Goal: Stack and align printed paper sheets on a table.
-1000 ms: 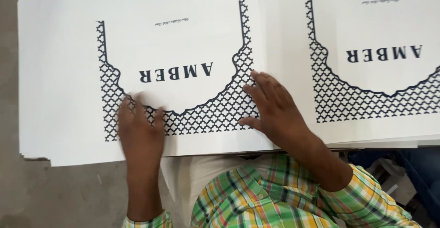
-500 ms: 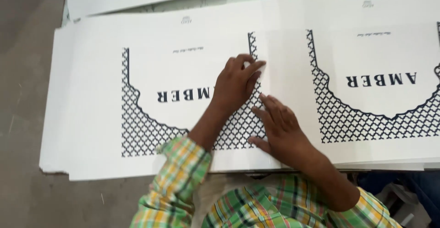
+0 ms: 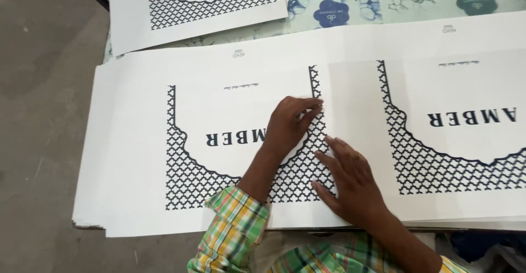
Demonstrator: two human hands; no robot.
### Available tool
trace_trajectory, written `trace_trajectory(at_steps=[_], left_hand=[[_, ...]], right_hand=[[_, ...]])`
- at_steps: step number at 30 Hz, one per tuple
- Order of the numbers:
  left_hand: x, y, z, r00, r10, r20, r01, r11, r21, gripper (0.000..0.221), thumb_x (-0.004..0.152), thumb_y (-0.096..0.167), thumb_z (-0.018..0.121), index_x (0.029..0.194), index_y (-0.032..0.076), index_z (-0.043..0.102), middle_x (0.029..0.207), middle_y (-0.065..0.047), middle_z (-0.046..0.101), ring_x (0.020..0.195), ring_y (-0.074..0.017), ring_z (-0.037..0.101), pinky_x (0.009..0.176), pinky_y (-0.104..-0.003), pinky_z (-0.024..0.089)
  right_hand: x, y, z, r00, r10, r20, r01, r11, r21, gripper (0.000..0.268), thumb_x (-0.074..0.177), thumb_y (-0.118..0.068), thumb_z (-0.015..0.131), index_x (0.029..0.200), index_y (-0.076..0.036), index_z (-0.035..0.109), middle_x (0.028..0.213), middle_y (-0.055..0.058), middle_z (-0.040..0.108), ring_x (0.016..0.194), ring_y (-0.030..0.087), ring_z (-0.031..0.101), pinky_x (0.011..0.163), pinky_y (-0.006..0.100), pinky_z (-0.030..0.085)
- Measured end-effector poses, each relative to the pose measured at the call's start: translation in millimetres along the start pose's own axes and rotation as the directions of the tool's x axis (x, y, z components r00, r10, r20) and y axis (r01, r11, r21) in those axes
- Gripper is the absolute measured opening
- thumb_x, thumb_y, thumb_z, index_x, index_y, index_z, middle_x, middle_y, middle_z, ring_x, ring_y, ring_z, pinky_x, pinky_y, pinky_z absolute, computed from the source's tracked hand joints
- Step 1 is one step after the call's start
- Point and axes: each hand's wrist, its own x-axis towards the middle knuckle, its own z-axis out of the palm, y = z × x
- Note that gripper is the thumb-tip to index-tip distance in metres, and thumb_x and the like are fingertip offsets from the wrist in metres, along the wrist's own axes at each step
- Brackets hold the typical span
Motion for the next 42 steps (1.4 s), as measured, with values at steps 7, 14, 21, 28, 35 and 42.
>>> trace_trajectory(at_steps=[7, 14, 21, 28, 35, 42], left_hand=[[2.1, 3.2, -1.6, 0.998, -0.052, 0.028, 0.053, 0.998, -0.045, 0.026, 0.090, 0.018, 0.080, 0.114, 0.012, 0.075, 0.094, 0.001, 0.078, 0.087, -0.0167, 0.066, 0.081, -0.031, 0.054], [0.7, -2.1, 1.6, 0.996, -0.078, 0.034, 0.079, 0.996, -0.040, 0.024, 0.092, 0.019, 0.079, 0.115, 0.012, 0.075, 0.093, -0.001, 0.076, 0.084, -0.0162, 0.065, 0.075, -0.030, 0.054], [0.5, -1.1, 0.1, 0.997, -0.077, 0.033, 0.078, 0.996, -0.036, 0.022, 0.093, 0.017, 0.077, 0.115, 0.011, 0.076, 0.093, -0.003, 0.075, 0.084, -0.0166, 0.066, 0.076, -0.031, 0.055], [0.8, -1.9, 1.5, 0.994, -0.103, 0.035, 0.104, 0.994, -0.026, 0.021, 0.093, 0.017, 0.077, 0.113, 0.011, 0.076, 0.091, -0.004, 0.074, 0.082, -0.0167, 0.066, 0.073, -0.031, 0.054], [0.4, -3.7, 2.8, 0.998, -0.068, 0.016, 0.069, 0.997, -0.019, 0.021, 0.094, 0.017, 0.076, 0.113, 0.010, 0.076, 0.091, -0.005, 0.074, 0.082, -0.0171, 0.066, 0.075, -0.032, 0.054], [1.0, -2.4, 1.4, 0.995, -0.091, 0.031, 0.092, 0.996, -0.012, 0.020, 0.094, 0.017, 0.076, 0.113, 0.010, 0.076, 0.090, -0.005, 0.074, 0.080, -0.0170, 0.065, 0.072, -0.031, 0.054]], right_hand=[[-1.9, 2.3, 2.6, 0.998, 0.061, -0.013, -0.061, 0.998, 0.020, 0.055, 0.086, -0.030, 0.073, 0.135, -0.012, 0.058, 0.154, 0.013, 0.044, 0.145, 0.030, 0.039, 0.116, 0.047, 0.032], [-3.5, 3.6, 3.2, 0.996, 0.093, -0.005, -0.093, 0.995, 0.046, 0.053, 0.085, -0.028, 0.073, 0.135, -0.013, 0.060, 0.154, 0.010, 0.044, 0.146, 0.029, 0.038, 0.115, 0.046, 0.033], [-3.7, 3.1, 3.2, 0.996, 0.090, -0.014, -0.089, 0.995, 0.054, 0.053, 0.085, -0.027, 0.072, 0.135, -0.013, 0.060, 0.154, 0.010, 0.046, 0.146, 0.029, 0.038, 0.115, 0.046, 0.033], [-3.5, 3.8, 3.0, 0.996, 0.086, -0.018, -0.085, 0.995, 0.055, 0.053, 0.085, -0.027, 0.072, 0.135, -0.013, 0.060, 0.154, 0.011, 0.045, 0.146, 0.029, 0.038, 0.115, 0.046, 0.033], [-4.8, 5.1, 4.8, 0.995, 0.098, -0.013, -0.097, 0.994, 0.058, 0.052, 0.086, -0.028, 0.071, 0.135, -0.013, 0.060, 0.155, 0.010, 0.045, 0.146, 0.029, 0.038, 0.115, 0.047, 0.033], [-4.7, 5.0, 5.4, 0.994, 0.106, -0.006, -0.105, 0.993, 0.058, 0.052, 0.086, -0.028, 0.071, 0.134, -0.013, 0.060, 0.155, 0.010, 0.045, 0.146, 0.029, 0.037, 0.115, 0.047, 0.033]])
